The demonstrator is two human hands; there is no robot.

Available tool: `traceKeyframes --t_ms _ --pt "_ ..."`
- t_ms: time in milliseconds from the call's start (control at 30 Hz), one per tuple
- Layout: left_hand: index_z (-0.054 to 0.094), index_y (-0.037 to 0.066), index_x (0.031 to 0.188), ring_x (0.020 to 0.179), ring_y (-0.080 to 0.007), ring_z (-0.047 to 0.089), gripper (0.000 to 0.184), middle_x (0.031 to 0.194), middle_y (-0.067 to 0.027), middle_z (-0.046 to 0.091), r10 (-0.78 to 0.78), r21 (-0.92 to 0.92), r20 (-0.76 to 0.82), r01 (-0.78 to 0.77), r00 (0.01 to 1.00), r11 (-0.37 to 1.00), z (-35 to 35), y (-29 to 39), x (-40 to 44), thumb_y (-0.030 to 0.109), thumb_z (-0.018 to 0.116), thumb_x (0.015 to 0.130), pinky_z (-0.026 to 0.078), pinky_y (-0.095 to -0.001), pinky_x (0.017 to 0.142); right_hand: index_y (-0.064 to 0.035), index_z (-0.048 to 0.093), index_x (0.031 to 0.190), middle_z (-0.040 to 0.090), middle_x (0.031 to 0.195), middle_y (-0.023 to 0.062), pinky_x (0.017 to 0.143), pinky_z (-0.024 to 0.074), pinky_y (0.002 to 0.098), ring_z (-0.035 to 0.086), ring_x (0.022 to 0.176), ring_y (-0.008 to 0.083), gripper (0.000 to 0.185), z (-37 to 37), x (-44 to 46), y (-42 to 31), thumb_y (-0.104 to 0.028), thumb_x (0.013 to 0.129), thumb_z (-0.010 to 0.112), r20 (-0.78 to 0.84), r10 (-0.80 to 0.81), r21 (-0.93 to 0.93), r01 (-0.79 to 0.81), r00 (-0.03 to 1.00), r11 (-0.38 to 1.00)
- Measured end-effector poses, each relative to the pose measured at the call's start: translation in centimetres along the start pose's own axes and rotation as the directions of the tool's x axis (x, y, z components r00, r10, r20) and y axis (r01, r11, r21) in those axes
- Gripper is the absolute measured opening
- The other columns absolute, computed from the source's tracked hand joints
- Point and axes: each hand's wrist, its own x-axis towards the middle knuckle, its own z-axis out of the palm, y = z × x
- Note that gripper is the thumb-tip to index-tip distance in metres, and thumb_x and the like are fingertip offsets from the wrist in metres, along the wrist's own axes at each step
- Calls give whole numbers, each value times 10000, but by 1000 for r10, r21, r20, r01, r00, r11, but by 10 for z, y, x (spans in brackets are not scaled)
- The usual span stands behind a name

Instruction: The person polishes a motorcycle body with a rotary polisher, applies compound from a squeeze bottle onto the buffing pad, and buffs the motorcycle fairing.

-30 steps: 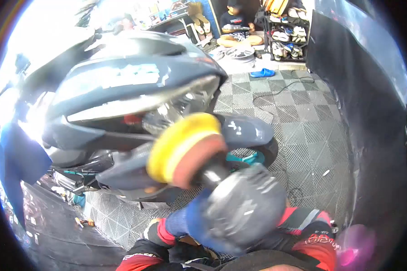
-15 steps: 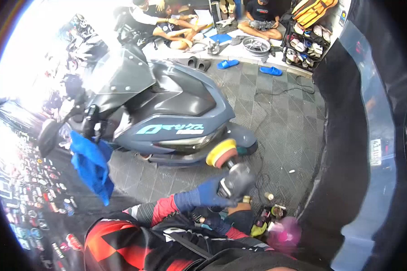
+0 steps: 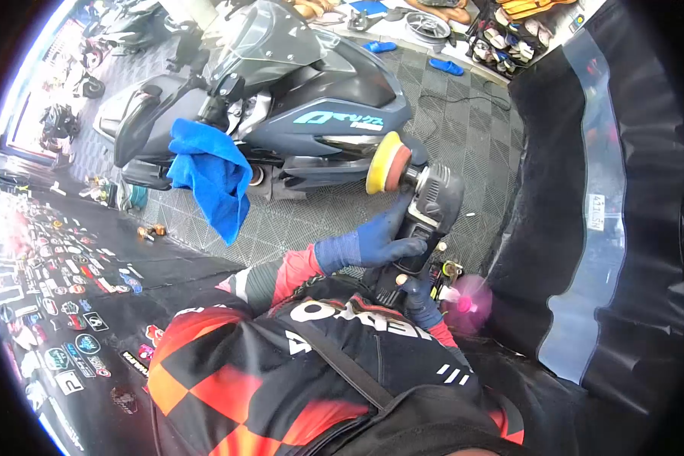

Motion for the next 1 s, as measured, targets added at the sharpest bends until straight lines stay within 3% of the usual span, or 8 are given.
traceKeyframes --t_ms 300,367,400,467,567,733,933,1000 --pt "196 22 1509 1297 -305 468 775 1433 -180 424 -11 138 -336 61 942 988 -45 -65 -2 481 491 958 384 -396 1062 -25 505 1294 628 1168 79 914 508 342 621 1026 174 652 14 70 23 -212 742 797 -63 0 -221 -14 998 975" --pt "329 11 1452 1226 -269 531 704 1365 -161 499 -401 -515 -289 212 869 831 -57 -88 5 494 480 964 428 -364 1028 -16 501 1297 626 1182 90 928 500 344 620 1042 183 681 11 95 27 -208 722 811 -60 -19 -289 1 998 957" --pt "429 14 1383 1176 -257 570 656 1320 -151 542 -429 -624 -225 209 875 753 -66 -85 10 518 467 965 459 -360 1007 -10 500 1298 626 1189 99 936 494 344 621 1050 192 700 3 110 34 -211 708 820 -49 -37 -343 18 998 939" --pt "414 41 1388 1074 -242 618 734 1170 -152 623 -341 -563 -397 67 852 824 -73 -74 21 624 451 943 485 -402 973 3 494 1299 638 1171 122 933 492 337 630 1035 198 749 -6 138 35 -239 679 837 -62 -106 -455 66 992 888" --pt "390 54 1408 1118 -266 596 929 1229 -152 593 -315 -724 -344 -37 885 689 -91 -114 20 765 506 824 471 -416 994 3 493 1290 664 1095 172 889 514 363 664 996 250 793 -8 167 0 -308 651 845 42 -57 -755 69 998 652" --pt "330 67 1448 1162 -286 569 1101 1264 -149 562 -349 -560 -504 9 790 828 -102 -161 35 837 578 701 446 -444 1019 -28 508 1259 663 1062 198 845 525 388 676 967 311 768 -44 206 -18 -335 639 844 54 47 -814 17 997 580" --pt "367 58 1415 1171 -256 559 973 1271 -135 552 -383 -534 -450 101 807 840 -83 -214 72 707 667 756 475 -416 979 -56 533 1220 676 1035 162 832 530 382 681 954 280 709 -114 216 15 -315 639 845 -6 -57 -673 38 998 738" --pt "396 40 1388 1122 -217 567 850 1246 -116 567 -479 -430 -503 273 719 861 -74 -191 109 594 689 814 484 -379 950 -38 532 1216 677 1038 152 839 525 368 679 957 247 724 -117 215 -6 -291 624 864 -120 -23 -670 -64 992 739"
